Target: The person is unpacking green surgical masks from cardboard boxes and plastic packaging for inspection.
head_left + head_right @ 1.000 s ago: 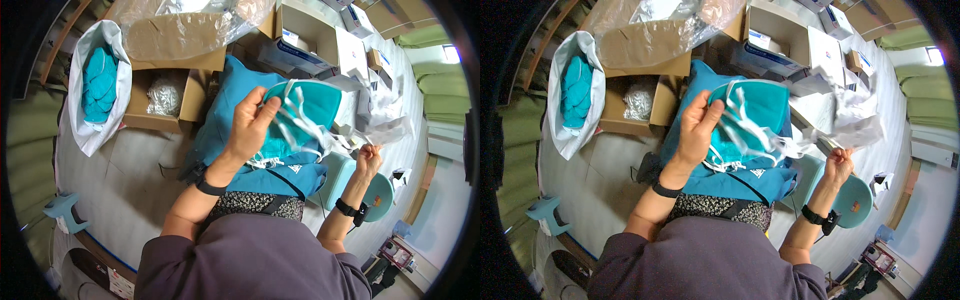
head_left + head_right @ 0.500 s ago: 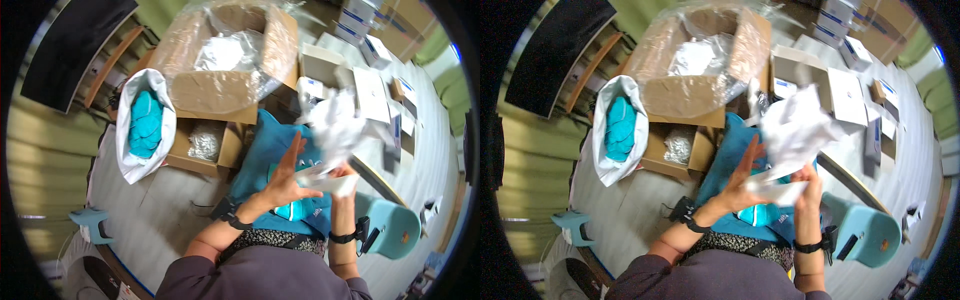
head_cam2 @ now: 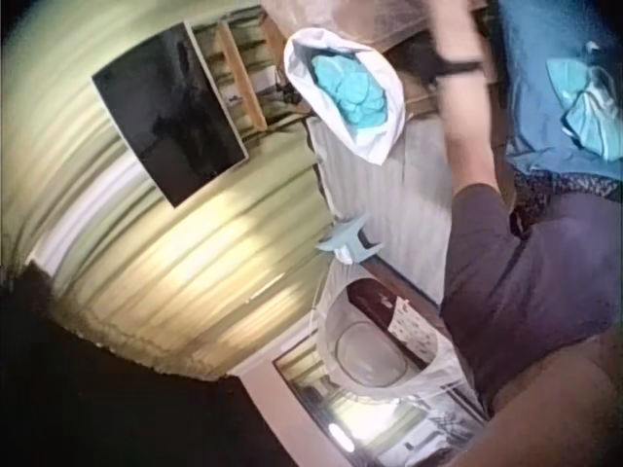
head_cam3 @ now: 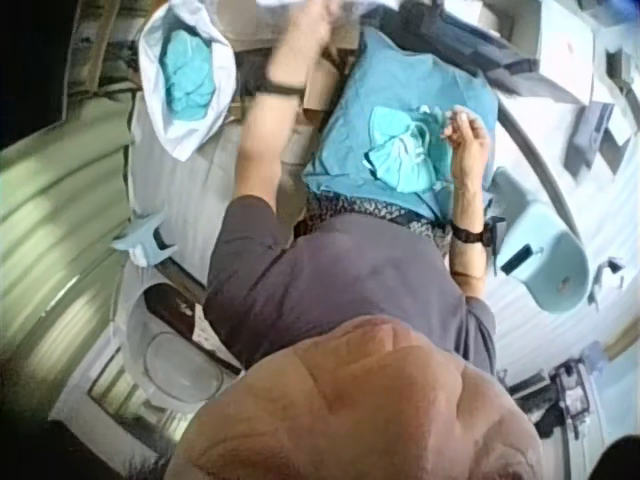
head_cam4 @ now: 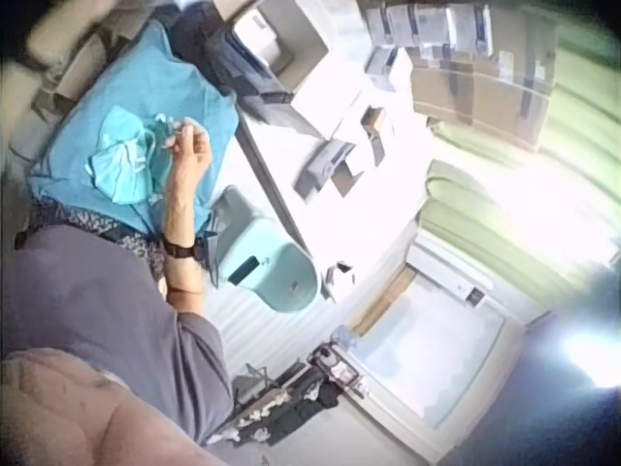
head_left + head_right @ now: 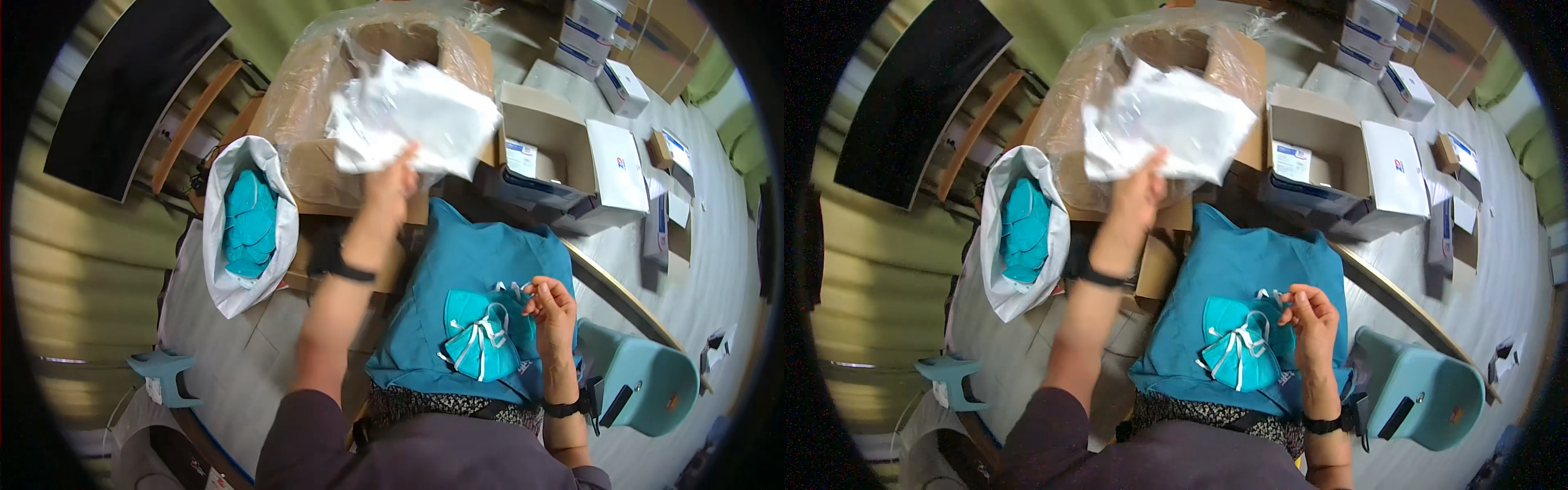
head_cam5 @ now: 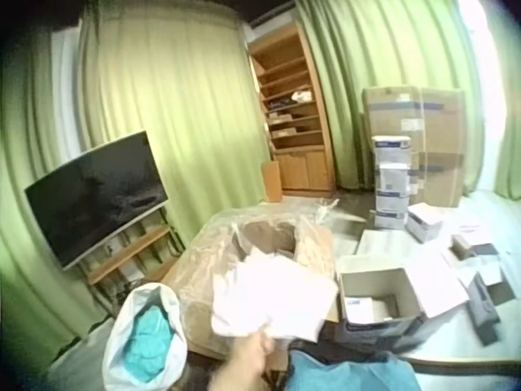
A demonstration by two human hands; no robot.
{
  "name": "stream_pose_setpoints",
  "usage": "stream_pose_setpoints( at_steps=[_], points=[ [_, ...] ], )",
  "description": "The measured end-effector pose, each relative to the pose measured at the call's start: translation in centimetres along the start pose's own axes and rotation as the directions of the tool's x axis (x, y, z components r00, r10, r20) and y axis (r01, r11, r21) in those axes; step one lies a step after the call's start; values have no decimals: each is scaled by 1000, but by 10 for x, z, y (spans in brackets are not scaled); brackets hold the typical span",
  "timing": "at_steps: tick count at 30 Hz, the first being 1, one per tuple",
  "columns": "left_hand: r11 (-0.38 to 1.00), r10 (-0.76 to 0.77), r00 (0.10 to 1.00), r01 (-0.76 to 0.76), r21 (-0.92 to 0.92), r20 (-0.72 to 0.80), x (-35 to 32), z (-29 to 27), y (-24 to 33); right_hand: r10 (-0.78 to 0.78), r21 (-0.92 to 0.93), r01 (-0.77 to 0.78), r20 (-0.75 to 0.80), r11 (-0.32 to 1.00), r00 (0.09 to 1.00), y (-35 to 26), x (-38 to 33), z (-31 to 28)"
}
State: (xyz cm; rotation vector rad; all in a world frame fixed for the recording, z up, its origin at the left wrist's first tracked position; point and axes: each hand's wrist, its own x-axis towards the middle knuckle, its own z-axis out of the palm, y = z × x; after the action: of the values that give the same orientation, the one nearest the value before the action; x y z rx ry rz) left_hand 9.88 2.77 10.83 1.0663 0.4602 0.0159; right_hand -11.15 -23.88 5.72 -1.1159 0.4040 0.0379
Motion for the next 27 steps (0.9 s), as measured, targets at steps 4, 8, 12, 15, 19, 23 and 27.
stream_pose_setpoints(
  at_steps=[4, 8, 12, 15, 19, 23, 27],
  points=[
    [989, -61, 975, 87, -116, 212, 117, -22, 57, 18, 37, -15, -84, 999, 996, -1, -3, -19],
    [976, -209, 955, 216, -14, 212, 90, 16, 17, 18, 42, -10, -194, 999, 981, 0, -14, -47],
    [909, -217, 799, -44, 414, 561, 9, 2, -62, 55, -2, -58, -259, 998, 964, 5, -13, -51],
    [766, -222, 756, -256, 590, 616, -57, -10, -117, 102, -11, -108, -238, 994, 966, 4, -11, -51],
    [576, -135, 639, -572, 585, 758, -129, -24, -139, 57, -198, -92, -175, 976, 983, 2, -8, -48],
    [387, 46, 703, -668, 636, 710, -170, -44, -137, -115, -561, 64, -57, 825, 992, 14, -13, -50],
    [294, 117, 721, -682, 669, 683, -196, -59, -122, -28, -665, 3, -26, 747, 999, 7, -31, -43]
  ],
)
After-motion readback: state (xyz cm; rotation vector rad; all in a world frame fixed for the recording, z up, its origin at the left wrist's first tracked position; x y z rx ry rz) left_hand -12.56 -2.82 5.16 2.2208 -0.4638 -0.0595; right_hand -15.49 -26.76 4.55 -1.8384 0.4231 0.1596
